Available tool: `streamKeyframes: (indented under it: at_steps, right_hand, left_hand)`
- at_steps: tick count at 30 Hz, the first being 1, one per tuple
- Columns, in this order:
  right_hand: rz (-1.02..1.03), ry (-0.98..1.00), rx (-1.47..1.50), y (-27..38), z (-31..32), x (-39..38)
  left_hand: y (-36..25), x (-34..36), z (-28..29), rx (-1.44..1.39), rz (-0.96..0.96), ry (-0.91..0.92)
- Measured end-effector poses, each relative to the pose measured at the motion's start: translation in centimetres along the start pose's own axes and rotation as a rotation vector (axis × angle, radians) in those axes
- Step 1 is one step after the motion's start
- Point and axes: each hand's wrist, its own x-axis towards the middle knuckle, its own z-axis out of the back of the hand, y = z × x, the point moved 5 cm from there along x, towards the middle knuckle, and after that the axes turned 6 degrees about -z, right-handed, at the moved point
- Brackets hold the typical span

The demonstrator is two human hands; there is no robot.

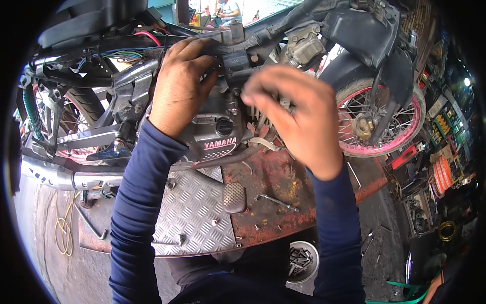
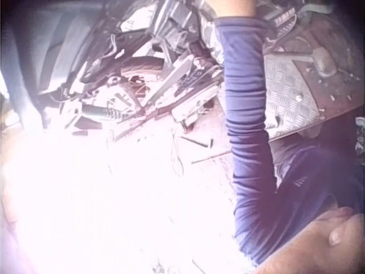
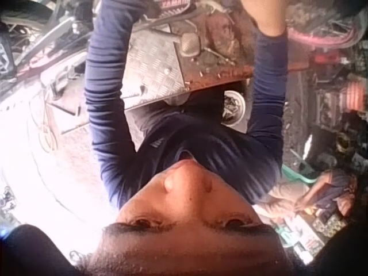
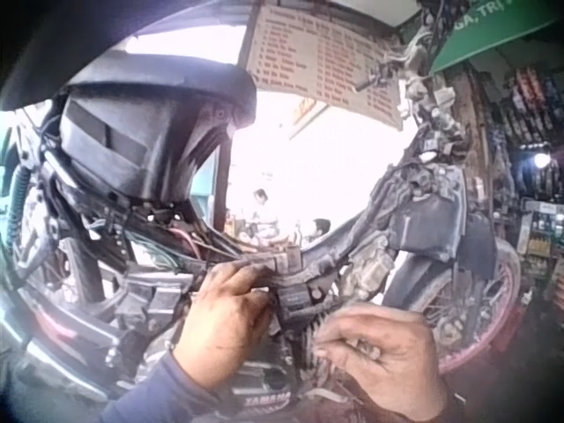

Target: Repairing and maintaining components of a motorcycle engine and exhaust area using various hand tools.

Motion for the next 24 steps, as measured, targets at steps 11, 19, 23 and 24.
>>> streamKeyframes:
  at_steps: [11, 19, 23, 24]
  right_hand:
    - [0.457, 0.02, -0.324, -2.0, -4.1, 5.6]
    - [0.54, 0.095, -0.57, -1.2, -4.7, 5.6]
    - [0.348, 0.038, -0.566, -1.9, -5.2, 5.8]
    - [0.349, 0.018, -0.544, -1.9, -5.5, 5.9]
  left_hand:
    - [0.1, -0.1, 0.1, -0.055, 0.019, -0.031]
    - [0.2, -0.1, 0.3, -0.026, -0.037, -0.115]
    - [0.8, -0.2, 0.7, -0.165, -0.05, -0.023]
    - [0.9, -0.6, 1.2, -0.231, -0.057, -0.014]
